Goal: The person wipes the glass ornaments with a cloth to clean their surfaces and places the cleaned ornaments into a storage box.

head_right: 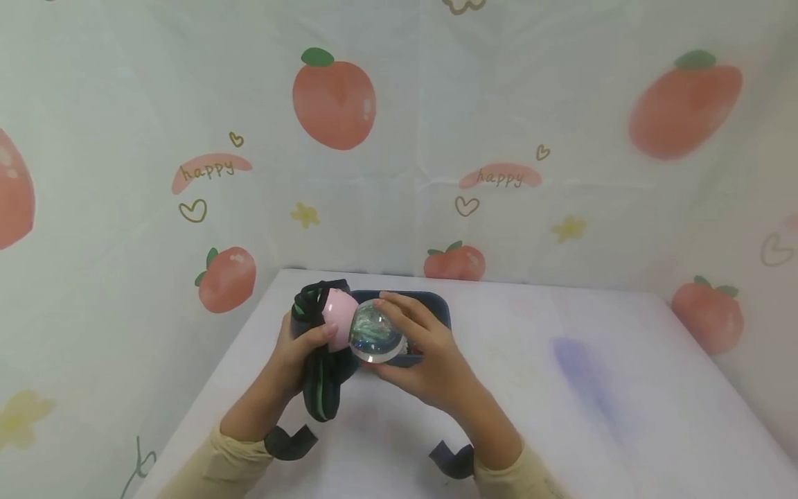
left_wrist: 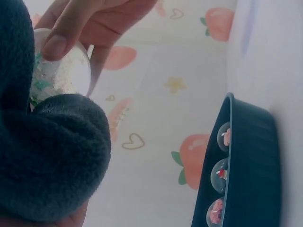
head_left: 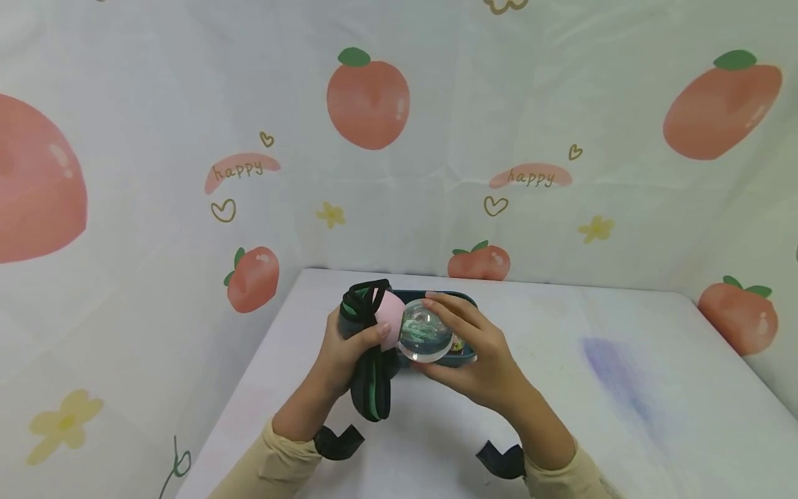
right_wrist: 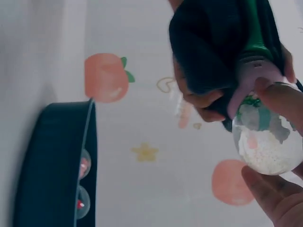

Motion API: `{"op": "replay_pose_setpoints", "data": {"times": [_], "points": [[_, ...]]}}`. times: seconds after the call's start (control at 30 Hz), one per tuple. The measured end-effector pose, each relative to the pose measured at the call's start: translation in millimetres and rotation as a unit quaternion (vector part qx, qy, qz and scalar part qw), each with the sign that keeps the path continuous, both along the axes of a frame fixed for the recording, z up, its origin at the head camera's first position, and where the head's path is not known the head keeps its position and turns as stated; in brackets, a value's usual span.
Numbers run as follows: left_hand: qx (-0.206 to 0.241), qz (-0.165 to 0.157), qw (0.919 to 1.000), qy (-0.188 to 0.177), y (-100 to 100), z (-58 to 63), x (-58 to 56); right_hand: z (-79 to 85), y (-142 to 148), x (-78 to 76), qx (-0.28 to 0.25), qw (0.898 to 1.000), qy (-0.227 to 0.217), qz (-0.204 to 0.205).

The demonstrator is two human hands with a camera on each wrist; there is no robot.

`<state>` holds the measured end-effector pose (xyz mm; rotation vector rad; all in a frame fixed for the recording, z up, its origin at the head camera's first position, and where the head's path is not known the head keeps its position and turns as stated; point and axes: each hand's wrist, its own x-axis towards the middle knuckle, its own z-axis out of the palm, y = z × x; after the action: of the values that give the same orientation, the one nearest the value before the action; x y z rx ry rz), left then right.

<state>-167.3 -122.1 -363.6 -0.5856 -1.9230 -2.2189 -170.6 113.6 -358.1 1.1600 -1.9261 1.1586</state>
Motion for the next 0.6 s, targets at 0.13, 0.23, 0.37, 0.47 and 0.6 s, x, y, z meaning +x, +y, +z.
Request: {"op": "replay_pose_setpoints", "data": {"times": [0.13, 0.23, 0.37, 0.47, 0.6], "points": [[0.003, -0.013, 0.9999, -0.009, 0.0, -1.9, 0.7, 3.3, 2.3, -1.4, -0.028, 0.999, 0.025, 0.020], [0.002, -0.016, 0.9998, -0.012, -1.1, -2.7, 1.6, 5.4, 3.7, -1.4, -0.056, 0.998, 0.006, 0.042], [-0.015, -0.015, 0.9997, 0.009, -2.6, -2.2, 1.9, 10.7, 7.4, -2.6, -0.101, 0.991, -0.032, 0.078], [-0.022, -0.016, 0.9994, 0.022, -4.2, -2.1, 1.8, 16.3, 12.7, -6.0, -0.136, 0.986, -0.042, 0.088], [-0.022, -0.031, 0.9990, 0.025, -6.6, -4.0, 1.8, 22.1, 23.6, -10.9, -0.160, 0.985, -0.061, 0.032]]}}
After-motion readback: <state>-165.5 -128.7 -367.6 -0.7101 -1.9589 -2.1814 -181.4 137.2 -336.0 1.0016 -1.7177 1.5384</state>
